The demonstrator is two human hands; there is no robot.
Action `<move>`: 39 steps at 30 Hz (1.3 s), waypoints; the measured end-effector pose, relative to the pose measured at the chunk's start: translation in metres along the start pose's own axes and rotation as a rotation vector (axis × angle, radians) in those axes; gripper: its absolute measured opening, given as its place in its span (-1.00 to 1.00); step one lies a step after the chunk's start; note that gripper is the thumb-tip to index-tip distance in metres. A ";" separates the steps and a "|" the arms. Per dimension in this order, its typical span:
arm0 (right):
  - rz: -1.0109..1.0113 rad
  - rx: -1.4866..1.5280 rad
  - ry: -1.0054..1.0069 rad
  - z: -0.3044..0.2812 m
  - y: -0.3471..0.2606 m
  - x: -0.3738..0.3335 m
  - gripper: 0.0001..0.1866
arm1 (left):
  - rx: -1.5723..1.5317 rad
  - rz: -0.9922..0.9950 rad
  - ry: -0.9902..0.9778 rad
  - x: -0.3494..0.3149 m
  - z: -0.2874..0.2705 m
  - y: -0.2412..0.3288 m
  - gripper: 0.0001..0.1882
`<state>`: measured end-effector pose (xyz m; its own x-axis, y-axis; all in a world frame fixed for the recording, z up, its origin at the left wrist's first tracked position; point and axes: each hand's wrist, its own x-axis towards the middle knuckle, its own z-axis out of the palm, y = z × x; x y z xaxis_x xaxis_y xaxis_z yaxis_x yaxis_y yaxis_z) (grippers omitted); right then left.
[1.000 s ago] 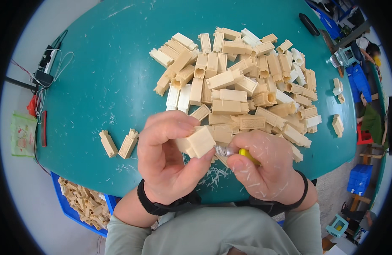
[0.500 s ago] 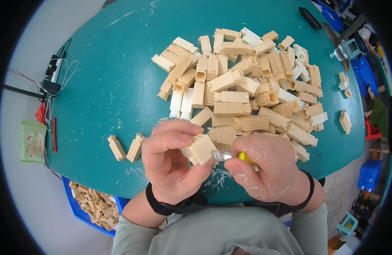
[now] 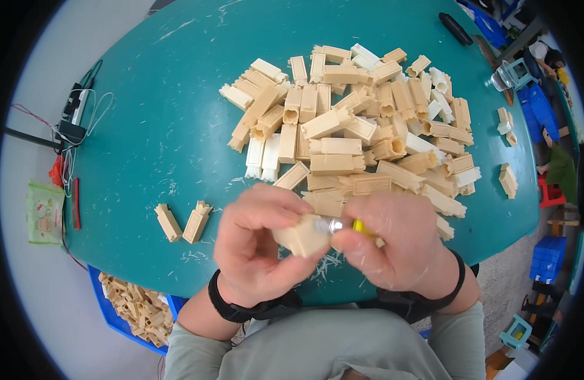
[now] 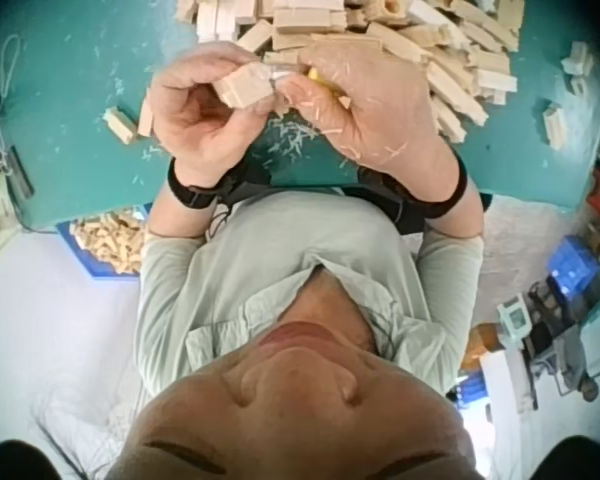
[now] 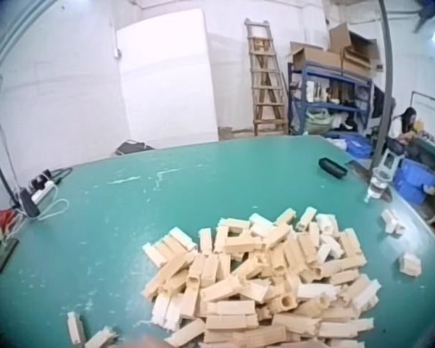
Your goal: The person uses a small knife to carve and smooth the edges of small rectangular wooden blocks. They pick up each block from a pile on a green table, trim the sides, and place the finished pieces into a blue bin. The task is performed repeatedly in a workshop setting with other workers visible in the background.
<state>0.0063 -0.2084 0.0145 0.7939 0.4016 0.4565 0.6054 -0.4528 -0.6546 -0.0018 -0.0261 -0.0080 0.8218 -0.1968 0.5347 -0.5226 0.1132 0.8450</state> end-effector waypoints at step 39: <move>-0.106 -0.032 0.017 -0.011 0.003 0.006 -0.78 | -0.150 -0.135 -0.034 0.002 -0.007 0.005 -0.60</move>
<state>0.0129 -0.2159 0.0219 0.7261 0.4352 0.5324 0.6872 -0.4337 -0.5828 -0.0015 -0.0186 -0.0025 0.8727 -0.2524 0.4180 -0.3667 0.2266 0.9023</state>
